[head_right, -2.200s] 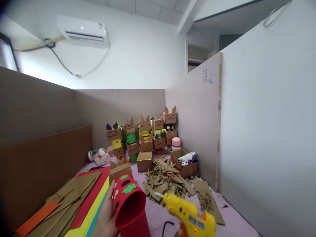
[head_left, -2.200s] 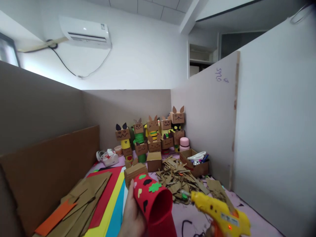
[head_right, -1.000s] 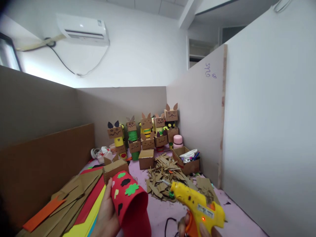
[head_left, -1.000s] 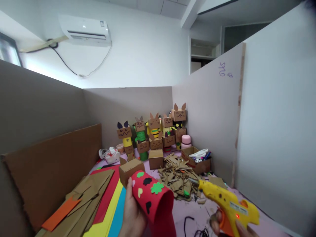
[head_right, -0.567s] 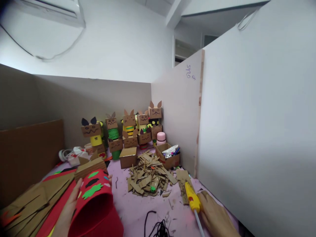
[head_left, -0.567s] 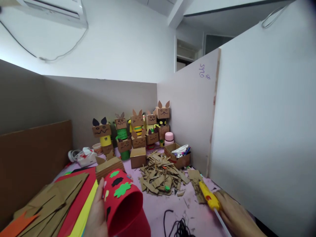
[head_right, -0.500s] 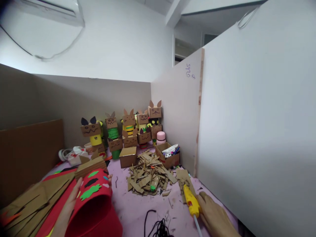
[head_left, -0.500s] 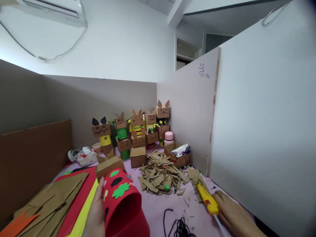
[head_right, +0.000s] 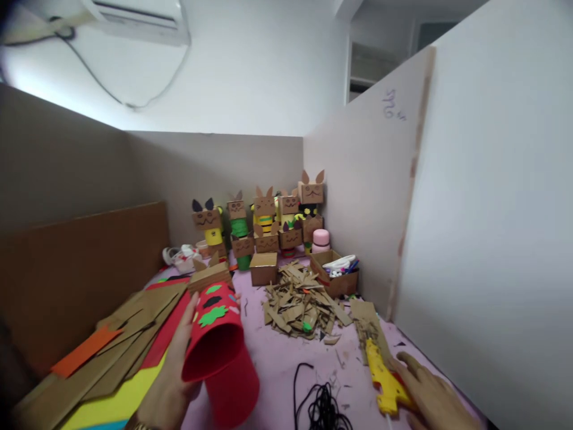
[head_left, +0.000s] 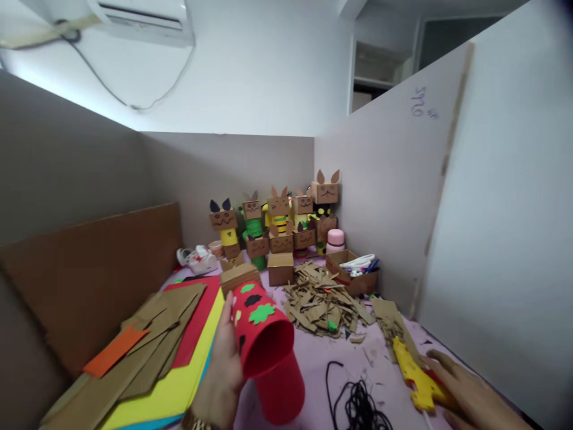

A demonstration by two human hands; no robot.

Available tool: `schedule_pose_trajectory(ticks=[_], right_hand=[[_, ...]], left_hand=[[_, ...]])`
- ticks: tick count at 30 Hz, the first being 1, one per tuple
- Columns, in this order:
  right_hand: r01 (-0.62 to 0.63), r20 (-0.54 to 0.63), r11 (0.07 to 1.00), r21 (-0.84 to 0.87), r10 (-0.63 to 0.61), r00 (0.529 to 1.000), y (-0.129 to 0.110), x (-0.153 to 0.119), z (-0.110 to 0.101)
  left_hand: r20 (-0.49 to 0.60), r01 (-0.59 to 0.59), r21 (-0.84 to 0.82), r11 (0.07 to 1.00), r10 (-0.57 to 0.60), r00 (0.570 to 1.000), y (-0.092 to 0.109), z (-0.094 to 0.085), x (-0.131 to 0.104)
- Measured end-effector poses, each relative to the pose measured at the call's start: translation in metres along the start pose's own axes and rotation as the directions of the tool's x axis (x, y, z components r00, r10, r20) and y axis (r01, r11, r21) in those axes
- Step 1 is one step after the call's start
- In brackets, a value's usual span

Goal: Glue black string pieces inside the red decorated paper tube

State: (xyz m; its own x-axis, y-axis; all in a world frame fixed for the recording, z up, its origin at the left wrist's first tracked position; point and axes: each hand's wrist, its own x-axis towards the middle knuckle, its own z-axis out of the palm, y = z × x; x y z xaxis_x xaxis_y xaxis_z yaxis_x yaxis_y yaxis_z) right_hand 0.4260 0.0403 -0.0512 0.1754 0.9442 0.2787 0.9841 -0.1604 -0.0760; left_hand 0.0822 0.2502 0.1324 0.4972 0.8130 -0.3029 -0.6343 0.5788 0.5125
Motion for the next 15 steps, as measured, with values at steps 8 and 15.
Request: schedule_pose_trajectory(ticks=[8,15], right_hand=[[0.108,-0.093,0.905,0.412,-0.076,0.993,-0.127,0.026,-0.068],[0.125,0.322,0.851,0.509,-0.324,0.89,-0.234,0.05,-0.06]], left_hand=[[0.077,0.015,0.027,1.0,-0.017,0.997,-0.002,-0.015,0.011],[0.104,-0.016,-0.014,1.0,0.017,0.994,0.002,-0.019,0.013]])
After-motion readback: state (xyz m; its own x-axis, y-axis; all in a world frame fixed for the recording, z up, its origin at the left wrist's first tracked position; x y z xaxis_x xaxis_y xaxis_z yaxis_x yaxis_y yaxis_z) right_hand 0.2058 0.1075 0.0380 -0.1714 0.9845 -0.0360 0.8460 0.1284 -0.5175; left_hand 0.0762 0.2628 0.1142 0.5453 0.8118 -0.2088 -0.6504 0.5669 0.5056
